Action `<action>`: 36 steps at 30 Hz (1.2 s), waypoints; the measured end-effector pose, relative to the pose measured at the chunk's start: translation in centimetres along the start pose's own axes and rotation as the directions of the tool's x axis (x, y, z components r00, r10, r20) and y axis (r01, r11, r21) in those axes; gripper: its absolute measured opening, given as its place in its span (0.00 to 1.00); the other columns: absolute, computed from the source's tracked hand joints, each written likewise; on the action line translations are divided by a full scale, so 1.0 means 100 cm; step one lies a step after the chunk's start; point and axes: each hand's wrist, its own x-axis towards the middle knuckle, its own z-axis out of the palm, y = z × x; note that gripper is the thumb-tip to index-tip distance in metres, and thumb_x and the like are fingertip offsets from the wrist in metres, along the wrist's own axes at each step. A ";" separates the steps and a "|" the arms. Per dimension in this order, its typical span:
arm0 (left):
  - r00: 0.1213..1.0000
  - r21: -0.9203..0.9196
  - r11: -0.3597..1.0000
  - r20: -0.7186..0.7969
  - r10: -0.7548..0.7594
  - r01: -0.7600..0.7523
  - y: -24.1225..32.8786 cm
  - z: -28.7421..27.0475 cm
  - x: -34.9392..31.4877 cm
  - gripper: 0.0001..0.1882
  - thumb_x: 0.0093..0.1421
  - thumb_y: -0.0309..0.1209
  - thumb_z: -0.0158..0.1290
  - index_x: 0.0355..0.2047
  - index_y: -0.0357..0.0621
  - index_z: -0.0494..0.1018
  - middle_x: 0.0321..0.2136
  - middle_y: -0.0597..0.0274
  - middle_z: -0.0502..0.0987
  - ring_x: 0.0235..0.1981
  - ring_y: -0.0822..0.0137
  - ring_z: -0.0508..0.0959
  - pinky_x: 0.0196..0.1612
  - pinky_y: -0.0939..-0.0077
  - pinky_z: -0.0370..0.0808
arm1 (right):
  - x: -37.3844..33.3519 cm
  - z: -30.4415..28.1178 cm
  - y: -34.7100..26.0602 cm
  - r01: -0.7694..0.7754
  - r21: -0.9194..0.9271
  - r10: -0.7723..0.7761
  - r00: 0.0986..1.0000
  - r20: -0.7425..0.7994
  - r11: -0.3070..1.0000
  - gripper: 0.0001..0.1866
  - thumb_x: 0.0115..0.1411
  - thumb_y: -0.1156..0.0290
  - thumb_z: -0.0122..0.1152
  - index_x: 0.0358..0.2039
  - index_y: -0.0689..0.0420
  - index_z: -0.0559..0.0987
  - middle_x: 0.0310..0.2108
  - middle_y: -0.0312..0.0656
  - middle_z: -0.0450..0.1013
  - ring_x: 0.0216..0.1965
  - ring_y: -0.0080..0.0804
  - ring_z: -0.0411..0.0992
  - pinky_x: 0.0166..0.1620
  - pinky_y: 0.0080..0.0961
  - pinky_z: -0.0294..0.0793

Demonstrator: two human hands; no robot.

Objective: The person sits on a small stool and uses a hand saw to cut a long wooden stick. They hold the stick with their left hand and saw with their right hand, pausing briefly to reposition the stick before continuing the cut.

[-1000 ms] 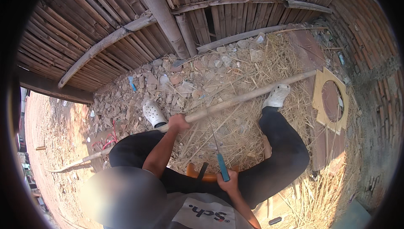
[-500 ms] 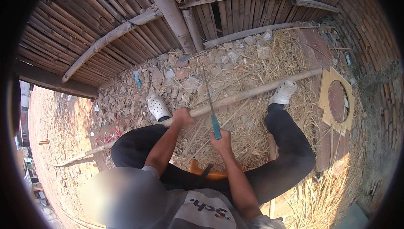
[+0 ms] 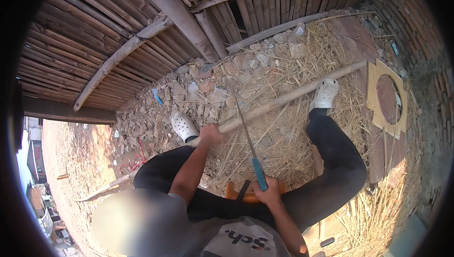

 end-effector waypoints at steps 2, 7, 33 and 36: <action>0.999 0.003 1.000 -0.038 0.030 -0.029 -0.012 0.001 0.007 0.26 0.38 0.39 0.55 0.42 0.50 0.80 0.41 0.51 0.80 0.45 0.55 0.80 0.49 0.63 0.76 | -0.018 -0.011 0.001 0.013 -0.018 -0.013 1.000 0.021 1.000 0.09 0.51 0.70 0.60 0.21 0.64 0.74 0.14 0.46 0.69 0.17 0.29 0.71 0.26 0.31 0.70; 0.998 -0.002 0.999 0.029 0.052 -0.052 -0.013 -0.007 0.009 0.28 0.38 0.40 0.55 0.44 0.52 0.79 0.41 0.52 0.81 0.44 0.55 0.80 0.49 0.64 0.76 | 0.077 0.045 0.024 0.046 -0.019 -0.047 0.999 -0.010 0.999 0.10 0.52 0.71 0.60 0.20 0.64 0.72 0.13 0.42 0.66 0.16 0.26 0.66 0.24 0.30 0.67; 0.998 -0.002 0.998 -0.026 0.064 -0.064 -0.049 -0.024 -0.034 0.26 0.38 0.41 0.57 0.41 0.50 0.80 0.41 0.52 0.81 0.44 0.55 0.81 0.48 0.64 0.77 | -0.032 0.039 -0.007 0.094 -0.040 -0.095 0.995 -0.020 0.995 0.10 0.52 0.74 0.59 0.17 0.61 0.70 0.14 0.30 0.63 0.18 0.17 0.61 0.22 0.26 0.64; 0.997 -0.009 0.997 -0.018 0.072 -0.072 -0.039 -0.032 -0.024 0.25 0.39 0.41 0.57 0.41 0.49 0.80 0.41 0.52 0.81 0.44 0.55 0.80 0.48 0.63 0.77 | 0.002 0.042 -0.003 0.122 -0.030 -0.122 0.993 0.003 0.992 0.09 0.52 0.73 0.59 0.18 0.61 0.71 0.14 0.31 0.64 0.18 0.17 0.61 0.23 0.27 0.64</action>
